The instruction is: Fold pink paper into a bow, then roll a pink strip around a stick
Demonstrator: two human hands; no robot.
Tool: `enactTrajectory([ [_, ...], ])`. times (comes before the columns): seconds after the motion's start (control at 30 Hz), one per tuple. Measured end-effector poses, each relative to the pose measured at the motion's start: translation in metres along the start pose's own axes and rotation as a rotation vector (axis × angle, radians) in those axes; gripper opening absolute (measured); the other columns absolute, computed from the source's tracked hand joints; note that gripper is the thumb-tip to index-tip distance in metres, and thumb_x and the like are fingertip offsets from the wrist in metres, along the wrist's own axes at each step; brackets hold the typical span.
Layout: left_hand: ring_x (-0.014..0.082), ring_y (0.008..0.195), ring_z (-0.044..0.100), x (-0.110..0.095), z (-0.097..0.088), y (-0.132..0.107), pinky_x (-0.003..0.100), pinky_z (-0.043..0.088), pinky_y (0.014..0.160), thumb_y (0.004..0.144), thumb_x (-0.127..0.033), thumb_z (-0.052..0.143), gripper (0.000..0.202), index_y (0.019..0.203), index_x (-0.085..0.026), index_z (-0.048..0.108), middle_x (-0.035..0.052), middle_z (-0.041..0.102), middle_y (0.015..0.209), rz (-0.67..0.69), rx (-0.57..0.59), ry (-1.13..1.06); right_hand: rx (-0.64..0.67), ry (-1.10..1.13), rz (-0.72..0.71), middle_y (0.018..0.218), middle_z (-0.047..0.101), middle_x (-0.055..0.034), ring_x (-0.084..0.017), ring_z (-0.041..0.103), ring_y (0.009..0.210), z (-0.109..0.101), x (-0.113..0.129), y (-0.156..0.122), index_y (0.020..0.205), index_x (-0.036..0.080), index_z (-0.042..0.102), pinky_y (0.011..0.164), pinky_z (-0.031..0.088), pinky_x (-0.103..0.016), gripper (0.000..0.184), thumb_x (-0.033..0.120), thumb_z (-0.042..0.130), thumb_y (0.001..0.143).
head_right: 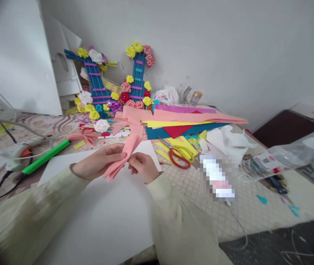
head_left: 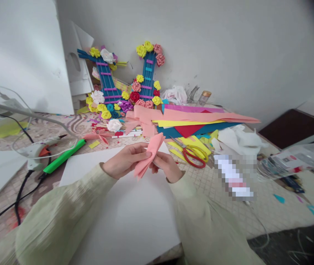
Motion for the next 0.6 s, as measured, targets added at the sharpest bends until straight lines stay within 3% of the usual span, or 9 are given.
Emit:
enactTrajectory([
  [0.13,0.0161,0.066,0.061,0.003,-0.007,-0.001,0.023,0.047,0.054,0.073,-0.023,0.059,0.022,0.089,-0.019,0.043,0.0009,0.062,0.071,-0.031,-0.086,-0.021,-0.021,0.010,-0.015,0.057,0.051,0.0006,-0.008,0.045,0.045,-0.001,0.001,0.000,0.067,0.015,0.052,0.046,0.037,-0.024,0.030,0.045,0.051,0.070],
  [0.3,0.0111,0.052,0.058,-0.001,-0.002,-0.001,0.018,0.045,0.043,0.072,-0.021,0.060,0.026,0.068,-0.018,0.035,-0.0057,0.056,0.057,0.010,-0.111,-0.056,-0.065,0.001,-0.020,0.055,0.050,0.0010,-0.008,0.045,0.044,-0.004,0.002,-0.001,0.066,0.016,0.052,0.045,0.037,-0.024,0.029,0.045,0.053,0.069],
  [0.43,0.0087,0.045,0.055,-0.004,0.000,-0.001,0.020,0.046,0.042,0.076,-0.020,0.055,0.024,0.065,-0.017,0.034,-0.0067,0.054,0.053,0.054,-0.081,0.006,-0.087,-0.009,-0.030,0.054,0.051,0.0013,-0.008,0.045,0.044,-0.005,0.004,-0.001,0.065,0.016,0.052,0.045,0.038,-0.024,0.029,0.045,0.053,0.068],
  [0.6,0.0056,0.041,0.051,-0.007,-0.004,-0.001,0.015,0.042,0.040,0.076,-0.019,0.056,0.021,0.065,-0.016,0.037,-0.0076,0.053,0.052,0.093,-0.130,0.079,-0.122,-0.015,-0.039,0.052,0.051,0.0020,-0.008,0.045,0.043,-0.007,0.003,0.000,0.065,0.016,0.053,0.045,0.038,-0.024,0.025,0.041,0.052,0.069],
])
Point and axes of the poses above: each hand's wrist, its own y-axis towards the middle knuckle, its own z-axis out of the palm, x = y × z, the point moved 8 cm from there along y, towards the middle knuckle
